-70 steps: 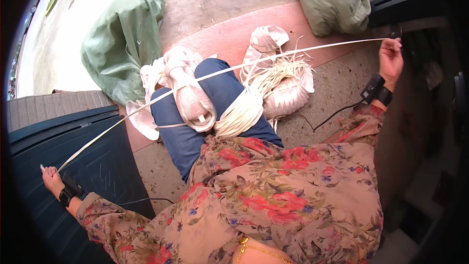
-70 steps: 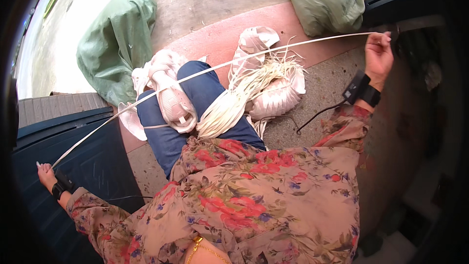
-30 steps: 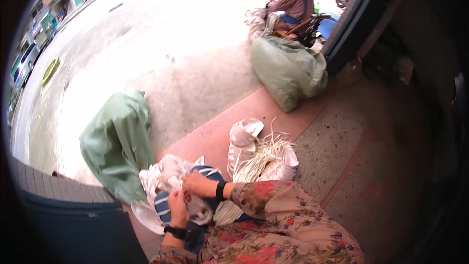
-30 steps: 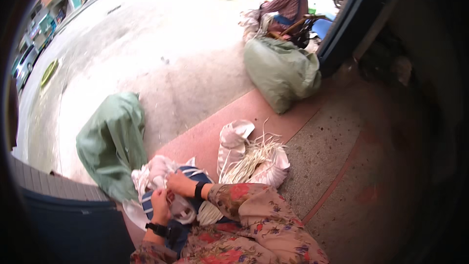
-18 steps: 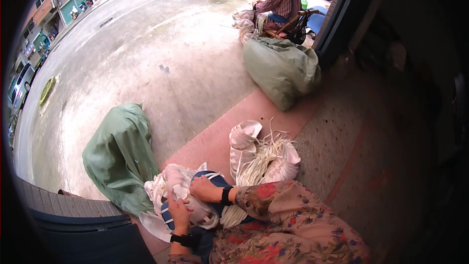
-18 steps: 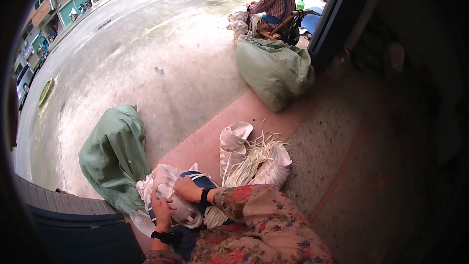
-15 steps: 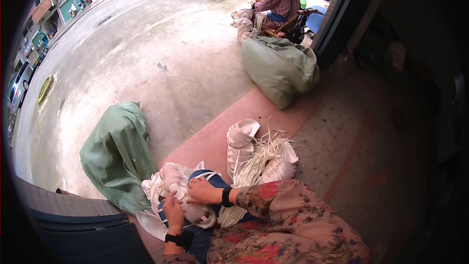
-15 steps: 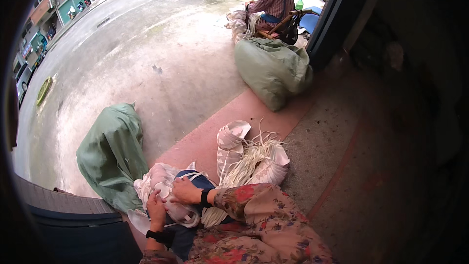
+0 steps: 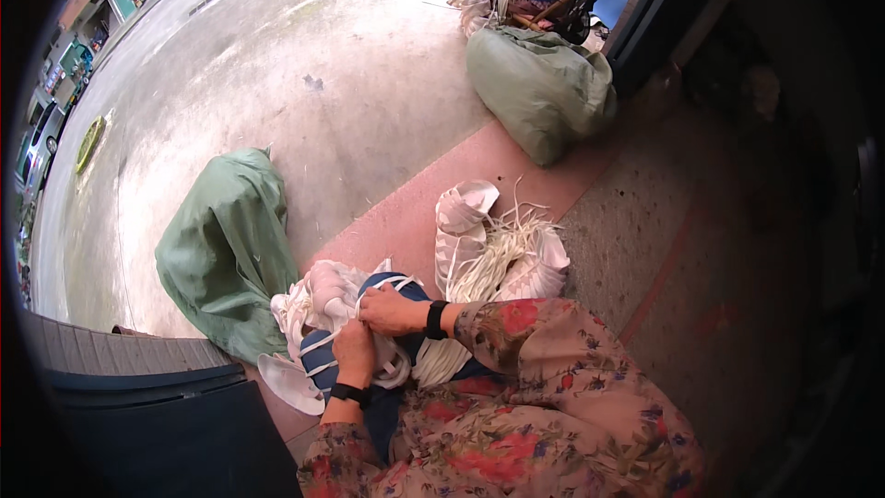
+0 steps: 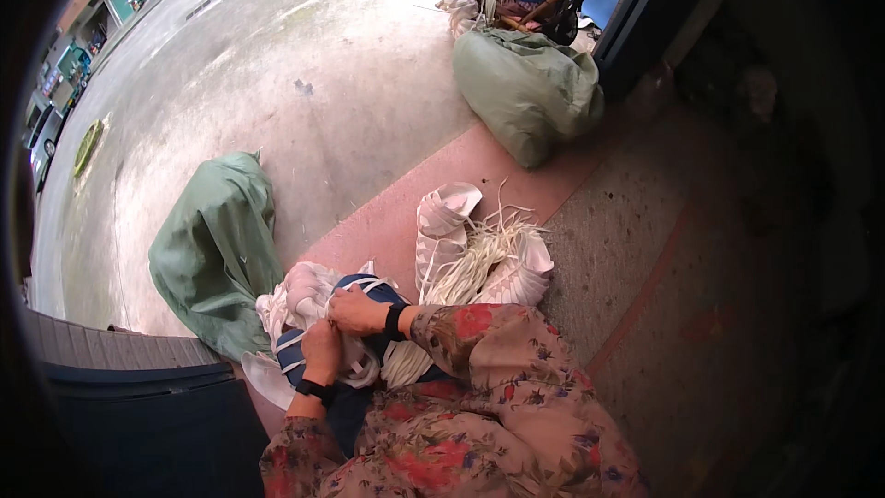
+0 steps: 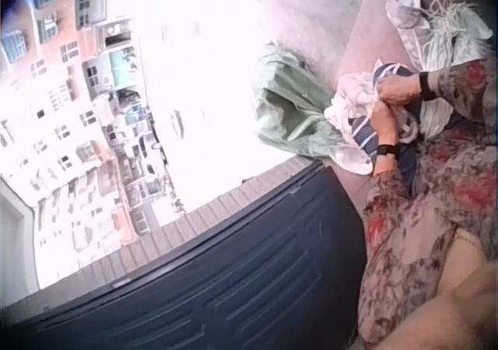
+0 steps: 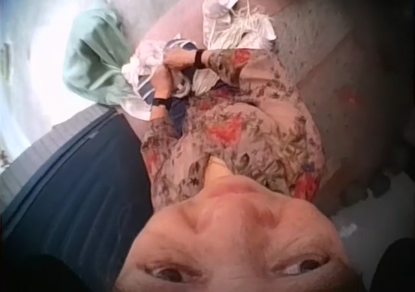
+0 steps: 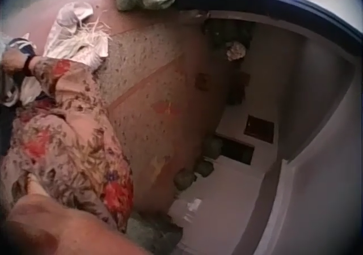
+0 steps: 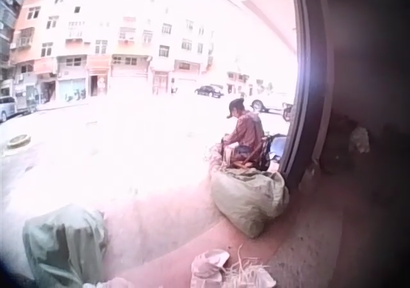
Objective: The recorder is sitting on the floor and threading laces into new white sneakers.
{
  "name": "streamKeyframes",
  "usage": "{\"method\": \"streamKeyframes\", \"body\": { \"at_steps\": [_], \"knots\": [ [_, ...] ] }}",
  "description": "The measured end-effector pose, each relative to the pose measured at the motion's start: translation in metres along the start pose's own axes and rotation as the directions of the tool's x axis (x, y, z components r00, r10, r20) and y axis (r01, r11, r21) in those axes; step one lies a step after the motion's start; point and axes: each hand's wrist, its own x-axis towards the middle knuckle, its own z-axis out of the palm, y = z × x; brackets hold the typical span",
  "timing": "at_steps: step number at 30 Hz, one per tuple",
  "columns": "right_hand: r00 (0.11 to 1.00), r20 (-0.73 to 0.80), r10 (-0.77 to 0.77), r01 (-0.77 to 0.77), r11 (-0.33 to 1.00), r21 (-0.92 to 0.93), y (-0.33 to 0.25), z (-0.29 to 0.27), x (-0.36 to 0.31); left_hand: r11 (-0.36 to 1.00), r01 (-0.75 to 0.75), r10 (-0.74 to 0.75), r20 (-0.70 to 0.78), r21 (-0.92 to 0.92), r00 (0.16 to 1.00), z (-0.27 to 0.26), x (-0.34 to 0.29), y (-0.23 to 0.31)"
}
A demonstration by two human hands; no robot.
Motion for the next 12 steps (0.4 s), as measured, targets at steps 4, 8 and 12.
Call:
{"method": "streamKeyframes", "body": {
  "at_steps": [4, 8, 12],
  "knots": [
    [0.998, 0.055, 0.021, -0.021, 1.000, -0.001, 0.001, 0.002, -0.003, 0.989, -0.080, 0.079, 0.009, 0.123, 0.997, 0.010, 0.002, -0.002],
    [0.997, 0.078, 0.017, -0.016, 1.000, -0.011, -0.006, -0.001, -0.006, 0.951, -0.187, 0.200, -0.031, 0.248, 0.979, 0.010, -0.009, -0.009],
    [1.000, 0.020, -0.005, 0.006, 0.998, -0.066, -0.028, -0.003, -0.016, 0.919, -0.332, 0.330, 0.044, 0.214, 0.943, -0.020, -0.039, -0.014]
  ]
}}
